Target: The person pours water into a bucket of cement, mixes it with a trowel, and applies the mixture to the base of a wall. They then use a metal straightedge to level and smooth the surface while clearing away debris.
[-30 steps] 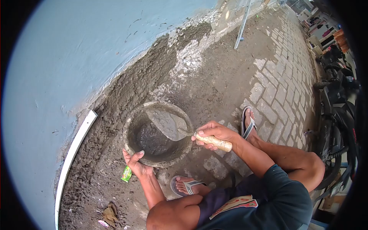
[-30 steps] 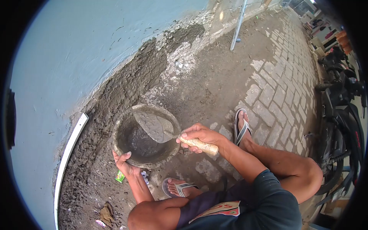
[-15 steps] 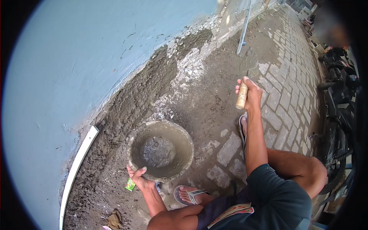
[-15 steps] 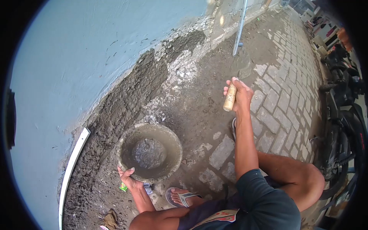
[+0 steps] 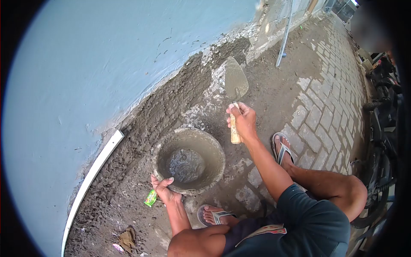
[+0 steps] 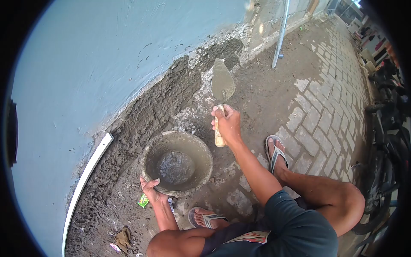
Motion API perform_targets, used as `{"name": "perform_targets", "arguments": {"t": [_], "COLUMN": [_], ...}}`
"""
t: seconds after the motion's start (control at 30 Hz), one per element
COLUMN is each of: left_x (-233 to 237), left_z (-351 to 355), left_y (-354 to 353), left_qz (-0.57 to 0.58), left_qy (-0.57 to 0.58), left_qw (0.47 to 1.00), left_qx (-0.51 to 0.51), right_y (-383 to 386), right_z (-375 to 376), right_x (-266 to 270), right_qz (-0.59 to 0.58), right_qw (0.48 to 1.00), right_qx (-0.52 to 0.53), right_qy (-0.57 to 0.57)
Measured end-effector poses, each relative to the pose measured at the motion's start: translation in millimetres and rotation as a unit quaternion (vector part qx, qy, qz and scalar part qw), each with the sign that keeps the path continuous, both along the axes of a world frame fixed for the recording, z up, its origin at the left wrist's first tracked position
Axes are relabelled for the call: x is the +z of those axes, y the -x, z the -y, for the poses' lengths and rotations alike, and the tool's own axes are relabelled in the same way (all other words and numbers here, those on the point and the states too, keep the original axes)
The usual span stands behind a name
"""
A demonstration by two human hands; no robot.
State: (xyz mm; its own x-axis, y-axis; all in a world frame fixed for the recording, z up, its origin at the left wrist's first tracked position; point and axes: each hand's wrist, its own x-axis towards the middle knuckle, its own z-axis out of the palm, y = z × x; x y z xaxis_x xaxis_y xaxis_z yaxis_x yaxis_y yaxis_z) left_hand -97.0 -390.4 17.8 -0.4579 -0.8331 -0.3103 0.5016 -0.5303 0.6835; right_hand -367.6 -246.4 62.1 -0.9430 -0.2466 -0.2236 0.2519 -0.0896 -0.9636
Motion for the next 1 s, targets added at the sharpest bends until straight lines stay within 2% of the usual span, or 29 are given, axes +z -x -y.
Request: {"name": "perform_targets", "arguments": {"t": [0.13, 0.23, 0.3, 0.33, 0.37, 0.4, 0.43, 0.5, 0.53, 0.57, 0.63, 0.8, 0.87, 0.9, 0.97, 1.0], "left_x": [21, 32, 40, 46, 52, 54, 47, 35, 33, 30, 27, 36, 38, 40, 45, 49], "left_z": [-14, -15, -12, -10, -11, -10, -8, -5, -6, -7, 1, -5, -10, -11, -16, -20], "left_y": [-6, -20, -21, -19, -16, -14, -15, -13, -11, -5, -4, -14, -11, -11, -16, -17], "left_qz": [-0.001, 0.009, 0.011, -0.008, -0.004, 0.005, 0.004, -0.020, 0.010, 0.009, 0.022, 0.016, 0.036, 0.025, 0.023, 0.007], "left_qy": [-0.007, -0.020, -0.011, 0.014, 0.019, 0.023, 0.010, 0.062, 0.082, 0.085, 0.089, 0.128, 0.165, 0.168, 0.190, 0.183], "left_qw": [1.000, 1.000, 0.999, 1.000, 1.000, 0.999, 1.000, 0.998, 0.997, 0.996, 0.996, 0.992, 0.986, 0.985, 0.981, 0.983], "left_qx": [0.011, 0.017, 0.040, 0.022, 0.023, 0.025, 0.026, -0.005, -0.011, 0.005, 0.005, -0.009, 0.003, -0.006, -0.014, -0.021], "right_y": [4, -7, -10, -14, -16, -21, -31, -59, -77, -91, -118, -108, -99, -95, -85, -72], "right_z": [-4, -24, -53, -58, -59, -55, -42, -8, -5, -6, -7, 6, 23, 24, 22, 21], "right_x": [-7, 8, 23, 40, 57, 62, 55, 40, 25, 19, 20, 41, 40, 42, 43, 46], "right_qz": [0.041, 0.033, -0.060, -0.048, -0.109, -0.167, -0.147, -0.406, -0.551, -0.552, -0.539, -0.536, -0.535, -0.537, -0.437, -0.437], "right_qw": [0.999, 0.998, 0.946, 0.940, 0.871, 0.770, 0.758, 0.606, 0.560, 0.558, 0.529, 0.516, 0.486, 0.487, 0.470, 0.474], "right_qx": [0.001, 0.058, 0.312, 0.327, 0.442, 0.548, 0.574, 0.538, 0.483, 0.488, 0.580, 0.587, 0.557, 0.546, 0.638, 0.625], "right_qy": [-0.011, -0.012, -0.072, -0.078, -0.186, -0.280, -0.273, -0.422, -0.387, -0.382, -0.305, -0.320, -0.409, -0.419, -0.425, -0.441]}}
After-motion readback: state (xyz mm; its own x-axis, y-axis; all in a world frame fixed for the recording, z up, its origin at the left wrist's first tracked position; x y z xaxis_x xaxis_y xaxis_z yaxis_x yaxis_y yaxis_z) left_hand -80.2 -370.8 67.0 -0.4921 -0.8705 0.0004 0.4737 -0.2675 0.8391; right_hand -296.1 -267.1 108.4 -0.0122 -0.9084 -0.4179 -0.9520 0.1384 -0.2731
